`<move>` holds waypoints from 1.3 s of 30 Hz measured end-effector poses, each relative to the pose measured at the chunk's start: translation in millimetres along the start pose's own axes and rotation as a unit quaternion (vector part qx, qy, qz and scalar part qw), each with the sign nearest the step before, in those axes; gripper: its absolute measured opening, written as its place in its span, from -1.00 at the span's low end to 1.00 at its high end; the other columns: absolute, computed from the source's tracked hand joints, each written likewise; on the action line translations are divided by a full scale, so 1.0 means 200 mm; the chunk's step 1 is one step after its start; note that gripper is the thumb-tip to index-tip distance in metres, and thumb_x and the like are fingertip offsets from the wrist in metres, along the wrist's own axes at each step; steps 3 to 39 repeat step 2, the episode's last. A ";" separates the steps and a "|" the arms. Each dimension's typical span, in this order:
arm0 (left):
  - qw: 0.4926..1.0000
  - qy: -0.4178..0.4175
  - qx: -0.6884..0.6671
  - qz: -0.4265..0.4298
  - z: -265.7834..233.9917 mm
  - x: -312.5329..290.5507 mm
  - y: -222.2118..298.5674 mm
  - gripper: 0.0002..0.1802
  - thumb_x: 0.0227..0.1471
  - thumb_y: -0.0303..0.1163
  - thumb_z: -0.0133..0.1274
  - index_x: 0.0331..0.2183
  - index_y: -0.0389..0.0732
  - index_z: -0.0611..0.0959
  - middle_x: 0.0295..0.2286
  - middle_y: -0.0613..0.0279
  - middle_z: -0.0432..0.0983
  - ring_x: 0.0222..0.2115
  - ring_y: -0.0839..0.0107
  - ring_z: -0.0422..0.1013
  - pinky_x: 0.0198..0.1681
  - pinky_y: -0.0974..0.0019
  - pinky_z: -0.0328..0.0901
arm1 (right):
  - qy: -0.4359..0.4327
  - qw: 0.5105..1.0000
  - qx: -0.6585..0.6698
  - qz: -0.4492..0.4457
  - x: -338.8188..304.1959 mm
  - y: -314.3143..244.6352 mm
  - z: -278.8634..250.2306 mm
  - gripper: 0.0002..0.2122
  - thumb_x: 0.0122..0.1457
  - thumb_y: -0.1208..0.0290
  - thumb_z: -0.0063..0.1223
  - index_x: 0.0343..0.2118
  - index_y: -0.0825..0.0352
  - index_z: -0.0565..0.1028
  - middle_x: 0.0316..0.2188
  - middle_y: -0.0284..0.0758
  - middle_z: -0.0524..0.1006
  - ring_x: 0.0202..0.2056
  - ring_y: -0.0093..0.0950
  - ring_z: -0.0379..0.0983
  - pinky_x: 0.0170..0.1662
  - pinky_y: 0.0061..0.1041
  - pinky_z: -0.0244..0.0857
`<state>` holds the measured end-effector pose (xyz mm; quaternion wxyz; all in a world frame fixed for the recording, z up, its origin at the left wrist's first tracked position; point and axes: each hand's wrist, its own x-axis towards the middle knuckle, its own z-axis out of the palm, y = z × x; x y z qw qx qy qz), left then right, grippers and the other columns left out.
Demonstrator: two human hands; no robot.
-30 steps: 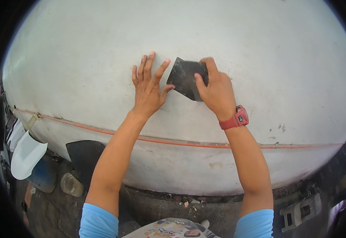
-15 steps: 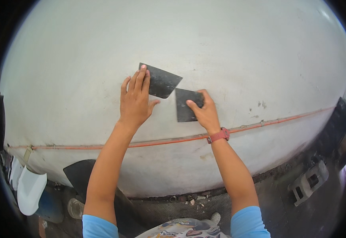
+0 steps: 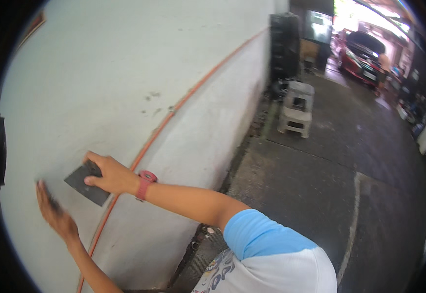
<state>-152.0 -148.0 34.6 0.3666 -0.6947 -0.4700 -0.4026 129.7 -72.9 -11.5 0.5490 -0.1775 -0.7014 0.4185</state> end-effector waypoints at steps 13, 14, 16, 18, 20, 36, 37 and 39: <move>0.955 0.023 -0.176 -0.238 0.06 -0.42 0.00 -0.41 0.63 -0.26 -0.16 0.47 -0.39 0.37 0.49 -0.12 0.26 0.49 0.04 0.23 0.55 -0.01 0.09 | 0.032 0.999 -0.020 0.016 -0.17 0.00 -0.20 -0.61 0.28 0.35 0.38 0.04 0.40 0.47 -0.11 0.02 0.66 -0.11 -0.12 0.60 0.03 -0.21 0.48; 0.955 0.023 -0.176 -0.238 0.06 -0.42 0.00 -0.41 0.63 -0.26 -0.16 0.47 -0.39 0.37 0.49 -0.12 0.26 0.49 0.04 0.23 0.55 -0.01 0.09 | 0.032 0.999 -0.020 0.016 -0.17 0.00 -0.20 -0.61 0.28 0.35 0.38 0.04 0.40 0.47 -0.11 0.02 0.66 -0.11 -0.12 0.60 0.03 -0.21 0.48; 0.955 0.023 -0.176 -0.238 0.06 -0.42 0.00 -0.41 0.63 -0.26 -0.16 0.47 -0.39 0.37 0.49 -0.12 0.26 0.49 0.04 0.23 0.55 -0.01 0.09 | 0.032 0.999 -0.020 0.016 -0.17 0.00 -0.20 -0.61 0.28 0.35 0.38 0.04 0.40 0.47 -0.11 0.02 0.66 -0.11 -0.12 0.60 0.03 -0.21 0.48; 0.955 0.023 -0.176 -0.238 0.06 -0.42 0.00 -0.41 0.63 -0.26 -0.16 0.47 -0.39 0.37 0.49 -0.12 0.26 0.49 0.04 0.23 0.55 -0.01 0.09 | 0.032 0.999 -0.020 0.016 -0.17 0.00 -0.20 -0.61 0.28 0.35 0.38 0.04 0.40 0.47 -0.11 0.02 0.66 -0.11 -0.12 0.60 0.03 -0.21 0.48; 0.955 0.023 -0.176 -0.238 0.06 -0.42 0.00 -0.41 0.63 -0.26 -0.16 0.47 -0.39 0.37 0.49 -0.12 0.26 0.49 0.04 0.23 0.55 -0.01 0.09 | 0.032 0.999 -0.020 0.016 -0.17 0.00 -0.20 -0.61 0.28 0.35 0.38 0.04 0.40 0.47 -0.11 0.02 0.66 -0.11 -0.12 0.60 0.03 -0.21 0.48; 0.955 0.023 -0.176 -0.238 0.06 -0.42 0.00 -0.41 0.63 -0.26 -0.16 0.47 -0.39 0.37 0.49 -0.12 0.26 0.49 0.04 0.23 0.55 -0.01 0.09 | 0.032 0.999 -0.020 0.016 -0.17 0.00 -0.20 -0.61 0.28 0.35 0.38 0.04 0.40 0.47 -0.11 0.02 0.66 -0.11 -0.12 0.60 0.03 -0.21 0.48; 0.955 0.023 -0.176 -0.238 0.06 -0.42 0.00 -0.41 0.63 -0.26 -0.16 0.47 -0.39 0.37 0.49 -0.12 0.26 0.49 0.04 0.23 0.55 -0.01 0.09 | 0.032 0.999 -0.020 0.016 -0.17 0.00 -0.20 -0.61 0.28 0.35 0.38 0.04 0.40 0.47 -0.11 0.02 0.66 -0.11 -0.12 0.60 0.03 -0.21 0.48; 0.955 0.023 -0.176 -0.238 0.06 -0.42 0.00 -0.41 0.63 -0.26 -0.16 0.47 -0.39 0.37 0.49 -0.12 0.26 0.49 0.04 0.23 0.55 -0.01 0.09 | 0.032 0.999 -0.020 0.016 -0.17 0.00 -0.20 -0.61 0.28 0.35 0.38 0.04 0.40 0.47 -0.11 0.02 0.66 -0.11 -0.12 0.60 0.03 -0.21 0.48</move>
